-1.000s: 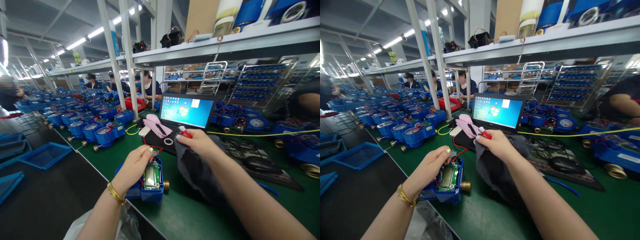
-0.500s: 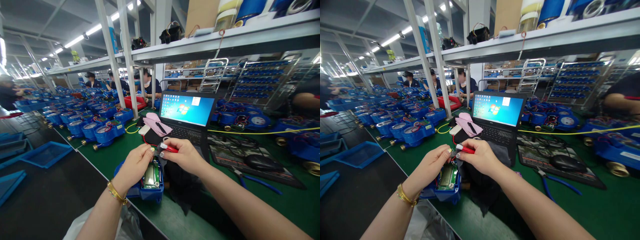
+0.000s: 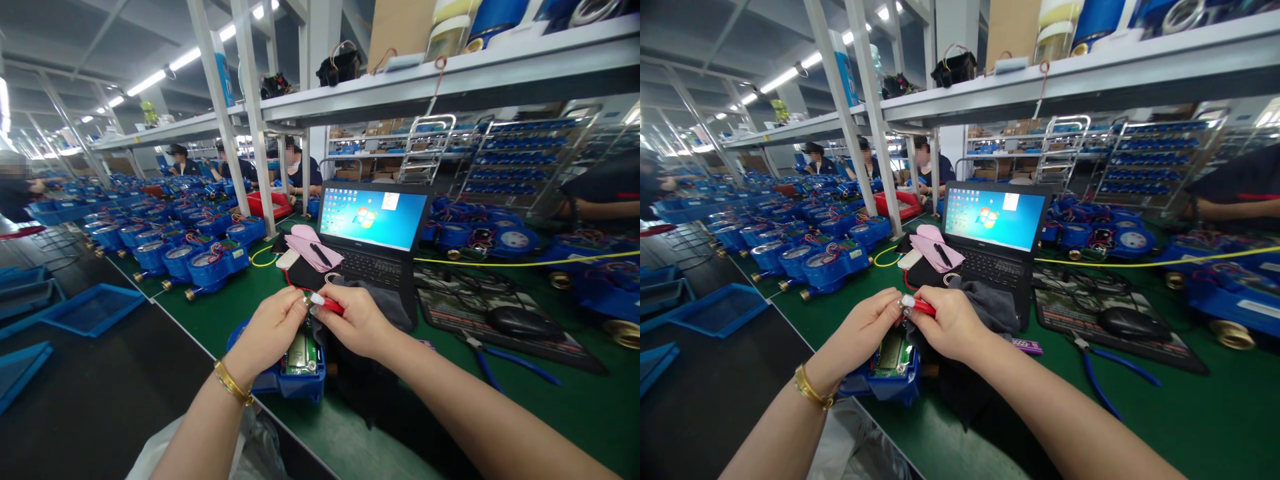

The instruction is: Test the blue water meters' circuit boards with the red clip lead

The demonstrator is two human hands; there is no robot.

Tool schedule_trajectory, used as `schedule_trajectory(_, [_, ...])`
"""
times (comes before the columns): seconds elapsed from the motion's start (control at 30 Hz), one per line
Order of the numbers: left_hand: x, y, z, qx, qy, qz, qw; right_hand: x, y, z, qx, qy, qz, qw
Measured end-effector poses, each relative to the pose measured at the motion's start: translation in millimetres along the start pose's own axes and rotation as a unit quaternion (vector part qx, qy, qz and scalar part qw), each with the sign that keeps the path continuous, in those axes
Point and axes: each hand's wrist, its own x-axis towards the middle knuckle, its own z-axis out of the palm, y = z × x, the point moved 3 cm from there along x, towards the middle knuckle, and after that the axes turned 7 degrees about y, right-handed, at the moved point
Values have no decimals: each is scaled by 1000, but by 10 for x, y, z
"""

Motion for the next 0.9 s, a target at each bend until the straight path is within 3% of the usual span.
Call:
schedule_trajectory(0.37, [-22, -13, 0, 1, 10, -8, 1000, 13, 60, 30, 52, 35, 40, 997])
schedule_trajectory(0.57, [-31, 5, -58, -6, 31, -35, 999, 128, 259, -290, 60, 112, 74, 989])
schedule_trajectory(0.67, [-26, 15, -65, -5, 30, -40, 999, 154, 288, -333, 65, 76, 77, 992])
schedule_trajectory(0.8, [-20, 13, -64, -2, 31, -45, 998, 114, 196, -221, 73, 10, 65, 995])
schedule_trajectory(0.9, [-17, 5, -58, 2, 30, -46, 998, 77, 98, -159, 61, -3, 50, 997])
